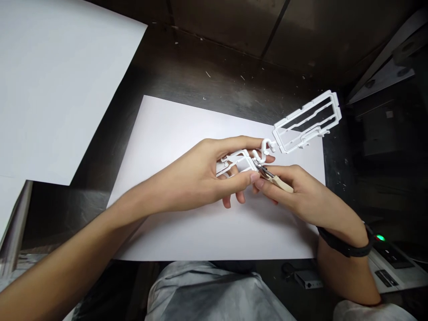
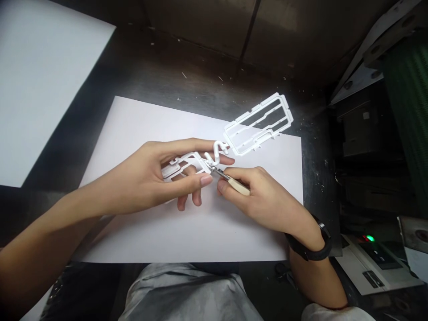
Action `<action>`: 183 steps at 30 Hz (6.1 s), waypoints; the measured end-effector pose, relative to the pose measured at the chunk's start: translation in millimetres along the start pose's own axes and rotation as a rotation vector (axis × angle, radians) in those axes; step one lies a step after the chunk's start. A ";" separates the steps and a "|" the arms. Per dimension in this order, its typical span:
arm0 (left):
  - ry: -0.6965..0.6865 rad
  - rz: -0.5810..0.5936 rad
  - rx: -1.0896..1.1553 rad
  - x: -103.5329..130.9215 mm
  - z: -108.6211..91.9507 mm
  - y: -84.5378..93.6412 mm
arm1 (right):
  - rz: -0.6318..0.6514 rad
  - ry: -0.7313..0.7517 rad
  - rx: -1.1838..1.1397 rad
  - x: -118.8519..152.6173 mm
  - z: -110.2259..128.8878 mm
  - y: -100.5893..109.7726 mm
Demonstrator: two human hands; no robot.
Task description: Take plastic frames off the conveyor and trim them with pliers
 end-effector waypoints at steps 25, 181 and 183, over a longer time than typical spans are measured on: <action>-0.001 0.060 -0.084 -2.4 -1.5 2.0 | -0.057 -0.087 0.138 -2.9 -7.5 -9.0; 0.008 -0.031 -0.038 -0.8 -1.5 7.3 | -0.009 -0.086 0.070 11.5 -9.3 8.2; 0.004 -0.057 -0.054 -1.9 -2.1 9.5 | -0.088 -0.052 0.008 13.4 -4.8 22.0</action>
Point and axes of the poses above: each hand's wrist, its own x-axis away from the middle knuckle, its own y-axis out of the back of the hand, z = x × y, the point moved 10 cm from there along -x, towards the middle knuckle, and after that the axes turned 15 degrees about y, right-handed, at the moved point
